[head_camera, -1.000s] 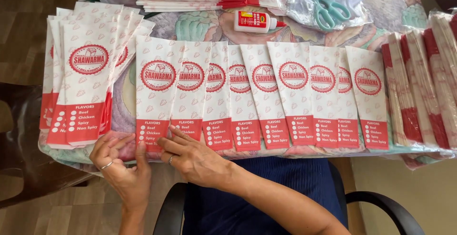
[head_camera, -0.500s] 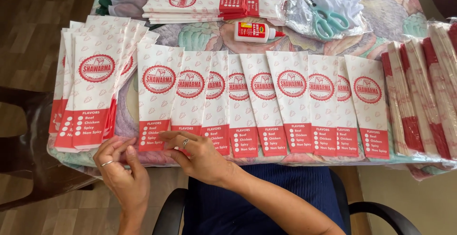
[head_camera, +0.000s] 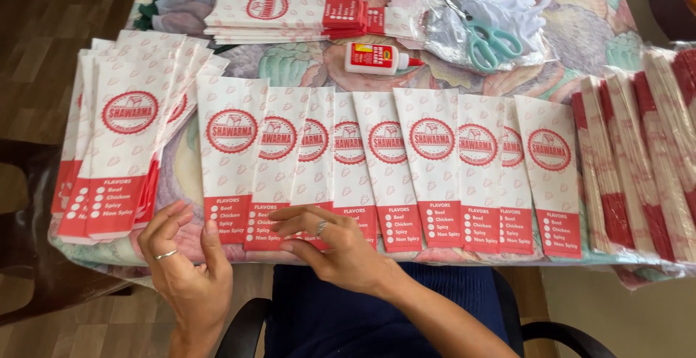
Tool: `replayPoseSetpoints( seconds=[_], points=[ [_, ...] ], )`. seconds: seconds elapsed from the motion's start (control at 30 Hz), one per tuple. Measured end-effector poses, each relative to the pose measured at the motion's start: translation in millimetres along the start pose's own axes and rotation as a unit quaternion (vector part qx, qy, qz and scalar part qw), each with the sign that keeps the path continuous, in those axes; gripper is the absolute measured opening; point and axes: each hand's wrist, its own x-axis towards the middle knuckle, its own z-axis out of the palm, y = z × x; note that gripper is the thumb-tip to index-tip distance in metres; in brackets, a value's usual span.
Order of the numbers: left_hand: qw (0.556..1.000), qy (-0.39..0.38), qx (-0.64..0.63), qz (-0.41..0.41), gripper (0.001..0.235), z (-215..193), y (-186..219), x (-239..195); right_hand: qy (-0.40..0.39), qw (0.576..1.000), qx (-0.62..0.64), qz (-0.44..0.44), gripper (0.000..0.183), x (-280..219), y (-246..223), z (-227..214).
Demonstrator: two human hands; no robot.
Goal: Assembling paper bags by applying glue to the edges of paper templates and folding them into shape.
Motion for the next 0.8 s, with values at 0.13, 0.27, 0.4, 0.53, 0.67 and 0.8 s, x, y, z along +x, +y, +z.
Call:
replayPoseSetpoints(
  seconds=[0.13, 0.27, 0.4, 0.53, 0.67, 0.8],
  points=[
    [0.999, -0.021, -0.042, 0.019, 0.023, 2, 31, 9, 0.056, 0.998, -0.002, 0.014, 0.023, -27, -4, -34],
    [0.993, -0.050, -0.104, 0.038, 0.031, 17, 52, 3, 0.128, 0.987, -0.042, 0.087, 0.018, -74, -12, -72],
    [0.967, -0.161, -0.196, -0.022, 0.037, 42, 32, -22, 0.190, 0.967, -0.096, 0.139, 0.019, -131, -23, -107],
    [0.935, -0.243, -0.255, -0.048, 0.047, 56, 58, -46, 0.266, 0.928, -0.151, 0.213, 0.019, -180, -44, -134],
    [0.969, -0.152, -0.182, 0.062, 0.034, 57, 91, -51, 0.320, 0.907, -0.107, 0.251, 0.019, -214, -50, -147],
    [0.968, -0.144, -0.190, 0.078, 0.024, 38, 111, -27, 0.375, 0.868, -0.040, 0.322, 0.021, -232, -46, -142]
  ],
)
